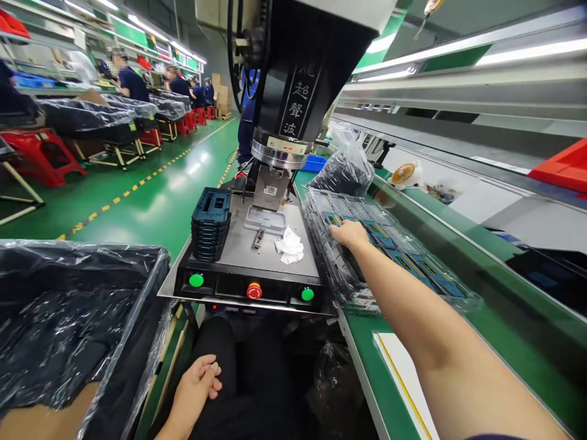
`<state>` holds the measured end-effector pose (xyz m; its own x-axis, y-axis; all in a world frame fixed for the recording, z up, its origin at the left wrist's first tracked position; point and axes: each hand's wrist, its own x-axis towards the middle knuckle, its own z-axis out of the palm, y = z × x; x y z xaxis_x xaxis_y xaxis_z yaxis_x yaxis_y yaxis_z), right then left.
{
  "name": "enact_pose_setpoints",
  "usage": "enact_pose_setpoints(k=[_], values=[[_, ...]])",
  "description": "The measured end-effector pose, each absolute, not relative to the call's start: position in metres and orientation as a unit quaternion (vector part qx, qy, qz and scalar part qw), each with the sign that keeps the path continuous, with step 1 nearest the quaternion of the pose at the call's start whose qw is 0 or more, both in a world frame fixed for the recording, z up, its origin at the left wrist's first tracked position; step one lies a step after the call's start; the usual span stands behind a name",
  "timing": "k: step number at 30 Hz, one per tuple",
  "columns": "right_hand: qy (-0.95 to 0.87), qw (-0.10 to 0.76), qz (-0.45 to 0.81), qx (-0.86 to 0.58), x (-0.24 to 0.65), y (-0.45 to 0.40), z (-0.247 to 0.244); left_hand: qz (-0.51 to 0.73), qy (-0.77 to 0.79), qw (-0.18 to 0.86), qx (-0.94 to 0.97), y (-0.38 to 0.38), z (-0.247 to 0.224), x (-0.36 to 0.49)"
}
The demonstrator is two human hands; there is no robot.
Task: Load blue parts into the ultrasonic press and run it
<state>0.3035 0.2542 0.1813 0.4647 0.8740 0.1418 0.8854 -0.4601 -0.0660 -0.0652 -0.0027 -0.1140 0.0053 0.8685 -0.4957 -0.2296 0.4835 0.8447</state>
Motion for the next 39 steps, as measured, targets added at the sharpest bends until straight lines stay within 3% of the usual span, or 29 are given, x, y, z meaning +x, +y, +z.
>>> enact_pose_setpoints(k=[7, 11, 17, 22, 24, 32, 39], values=[[-0.572, 0.025, -0.063, -0.817, 0.3, 0.239, 0.188, 0.425, 0.566, 0.638, 0.303, 0.002, -0.117, -0.052], [-0.688, 0.134, -0.115, -0.703, 0.242, 0.226, 0.196, 0.424, 0.568, 0.631, 0.316, 0.006, -0.118, -0.049], [-0.849, 0.237, -0.011, -0.473, 0.104, 0.195, 0.211, 0.431, 0.566, 0.629, 0.313, 0.006, -0.116, -0.049], [-0.861, 0.144, 0.003, -0.488, 0.049, 0.198, 0.212, 0.453, 0.576, 0.605, 0.311, 0.002, -0.117, -0.051], [-0.862, 0.121, -0.007, -0.492, 0.044, 0.204, 0.209, 0.456, 0.583, 0.598, 0.307, 0.001, -0.117, -0.055], [-0.867, 0.162, -0.07, -0.465, 0.058, 0.209, 0.211, 0.463, 0.576, 0.605, 0.296, 0.0, -0.109, -0.057], [-0.897, 0.294, -0.049, -0.326, 0.119, 0.131, 0.202, 0.457, 0.558, 0.656, 0.223, 0.001, -0.092, -0.064]])
